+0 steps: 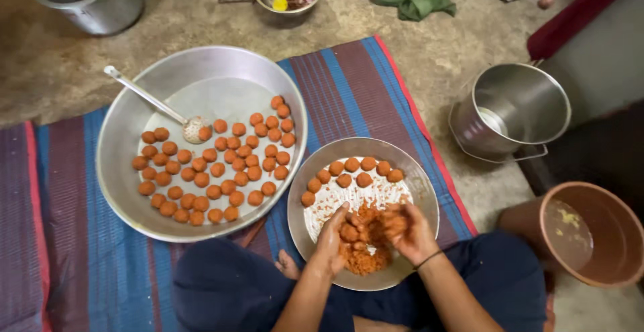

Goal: The person shapes mixture by hand into round spheres on a platter on the floor.

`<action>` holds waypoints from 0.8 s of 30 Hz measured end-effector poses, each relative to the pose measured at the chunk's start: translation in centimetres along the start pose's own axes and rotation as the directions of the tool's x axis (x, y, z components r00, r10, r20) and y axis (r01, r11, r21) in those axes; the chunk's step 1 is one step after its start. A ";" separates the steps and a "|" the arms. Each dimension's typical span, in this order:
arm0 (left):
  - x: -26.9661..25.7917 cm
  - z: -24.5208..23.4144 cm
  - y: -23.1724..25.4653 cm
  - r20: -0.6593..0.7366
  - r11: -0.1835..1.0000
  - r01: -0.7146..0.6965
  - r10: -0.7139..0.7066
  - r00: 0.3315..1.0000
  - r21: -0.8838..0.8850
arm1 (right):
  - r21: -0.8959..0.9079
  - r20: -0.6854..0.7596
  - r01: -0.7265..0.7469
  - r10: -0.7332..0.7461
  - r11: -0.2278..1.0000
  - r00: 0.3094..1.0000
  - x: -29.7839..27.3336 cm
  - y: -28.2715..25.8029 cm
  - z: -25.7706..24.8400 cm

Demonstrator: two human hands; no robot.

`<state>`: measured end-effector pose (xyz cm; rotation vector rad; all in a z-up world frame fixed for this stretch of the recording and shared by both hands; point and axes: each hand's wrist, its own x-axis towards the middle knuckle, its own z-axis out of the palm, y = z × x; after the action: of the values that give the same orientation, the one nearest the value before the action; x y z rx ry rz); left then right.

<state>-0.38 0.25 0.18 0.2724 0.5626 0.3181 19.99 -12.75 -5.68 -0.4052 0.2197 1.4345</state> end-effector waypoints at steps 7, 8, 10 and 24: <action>-2.0 2.9 0.5 0.069 0.972 0.225 -0.230 0.971 0.076 | -0.344 -0.229 0.099 -0.186 0.934 0.955 -0.4 1.6 3.9; -1.8 3.7 0.6 0.034 0.977 0.172 -0.178 0.983 0.126 | -0.383 -0.325 0.044 -0.180 0.923 0.928 -0.6 1.6 5.6; -1.8 4.7 0.6 0.012 0.977 0.116 -0.120 0.993 0.180 | -0.422 -0.412 -0.008 -0.184 0.907 0.892 -1.3 1.3 7.8; -0.5 1.4 -0.2 -0.194 0.963 0.024 0.029 0.981 0.267 | -0.599 -0.529 -0.243 -0.149 0.763 0.836 -1.0 1.7 7.4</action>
<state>0.03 -0.36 1.51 0.5073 0.8021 0.2723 17.53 -10.60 1.19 -1.4200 0.1865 1.3852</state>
